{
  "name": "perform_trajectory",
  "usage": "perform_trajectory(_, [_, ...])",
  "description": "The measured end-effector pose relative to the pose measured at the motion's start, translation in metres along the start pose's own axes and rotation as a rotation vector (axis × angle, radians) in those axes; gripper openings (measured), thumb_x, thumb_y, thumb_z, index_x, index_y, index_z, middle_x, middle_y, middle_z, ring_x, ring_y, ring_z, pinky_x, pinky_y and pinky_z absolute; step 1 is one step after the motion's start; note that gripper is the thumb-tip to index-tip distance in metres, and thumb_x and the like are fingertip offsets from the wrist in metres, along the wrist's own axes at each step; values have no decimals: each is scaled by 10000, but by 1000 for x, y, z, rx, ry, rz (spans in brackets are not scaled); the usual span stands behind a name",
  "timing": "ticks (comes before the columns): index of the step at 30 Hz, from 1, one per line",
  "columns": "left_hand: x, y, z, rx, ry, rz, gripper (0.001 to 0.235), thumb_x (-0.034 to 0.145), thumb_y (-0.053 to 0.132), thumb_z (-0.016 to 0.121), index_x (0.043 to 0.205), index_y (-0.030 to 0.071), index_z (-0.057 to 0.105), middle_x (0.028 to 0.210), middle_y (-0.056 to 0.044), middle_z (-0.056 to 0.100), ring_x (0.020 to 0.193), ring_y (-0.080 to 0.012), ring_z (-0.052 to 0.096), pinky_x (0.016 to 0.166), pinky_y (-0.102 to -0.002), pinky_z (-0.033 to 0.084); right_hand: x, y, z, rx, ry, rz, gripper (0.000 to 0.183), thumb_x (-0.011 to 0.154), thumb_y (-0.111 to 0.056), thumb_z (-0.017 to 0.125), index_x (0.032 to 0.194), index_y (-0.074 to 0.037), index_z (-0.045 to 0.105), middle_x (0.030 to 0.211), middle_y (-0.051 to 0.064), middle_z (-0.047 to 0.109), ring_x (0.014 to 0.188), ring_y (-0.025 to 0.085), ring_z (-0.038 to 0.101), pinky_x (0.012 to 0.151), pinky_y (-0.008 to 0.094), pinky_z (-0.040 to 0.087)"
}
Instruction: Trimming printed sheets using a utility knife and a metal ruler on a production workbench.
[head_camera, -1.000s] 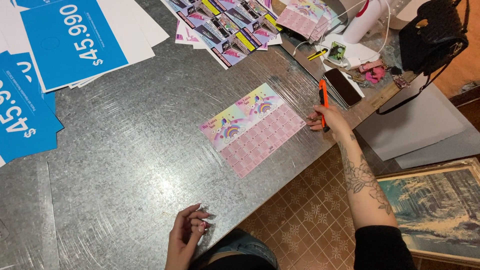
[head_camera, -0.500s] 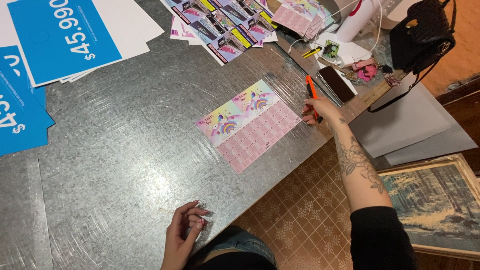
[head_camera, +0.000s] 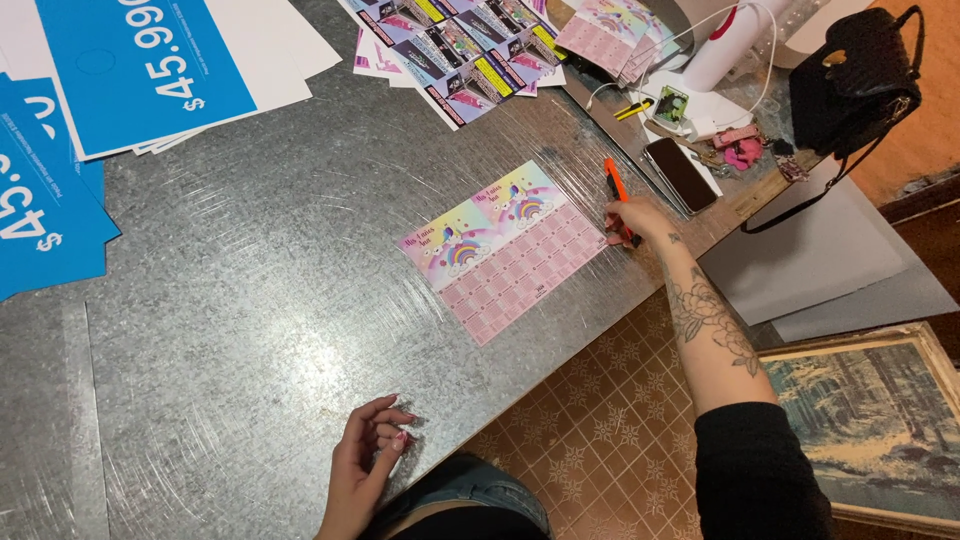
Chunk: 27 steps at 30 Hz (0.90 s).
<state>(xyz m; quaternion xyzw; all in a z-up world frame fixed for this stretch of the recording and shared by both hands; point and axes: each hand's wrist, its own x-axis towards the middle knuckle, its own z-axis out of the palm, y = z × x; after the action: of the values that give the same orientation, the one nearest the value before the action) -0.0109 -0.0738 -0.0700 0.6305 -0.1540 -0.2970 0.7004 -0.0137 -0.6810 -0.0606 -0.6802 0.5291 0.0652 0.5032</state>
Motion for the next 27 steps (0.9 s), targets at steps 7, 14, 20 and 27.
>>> perform_trajectory(7, [1,-3,0,-10,2,-11,431,992,92,673,1421,70,630,1157,-134,773,895,-148,672,887,-313,571,-12,-10,-2,-91,79,8,253,1118,-281,619,967,-79,601,809,41,682,584,237,733,450,320,518])
perform_trajectory(14, [1,-6,-2,-36,8,11,435,996,102,667,1427,64,620,1164,-138,780,898,-152,681,889,-316,578,-14,-16,-3,-84,100,28,242,1115,-261,598,985,-59,622,818,80,693,577,276,727,423,320,448])
perform_trajectory(20, [1,-4,-2,-42,15,-7,438,996,101,668,1429,63,622,1169,-141,774,911,-161,689,903,-327,582,-20,-22,-1,-85,59,49,330,1134,-281,596,911,-41,630,814,94,701,599,261,736,442,298,482])
perform_trajectory(27, [0,-4,-1,-42,10,2,442,991,103,675,1428,62,622,1164,-140,774,898,-152,678,885,-317,581,-13,-10,-5,-70,10,102,394,1177,-350,504,878,-119,619,776,11,674,714,216,774,484,300,366])
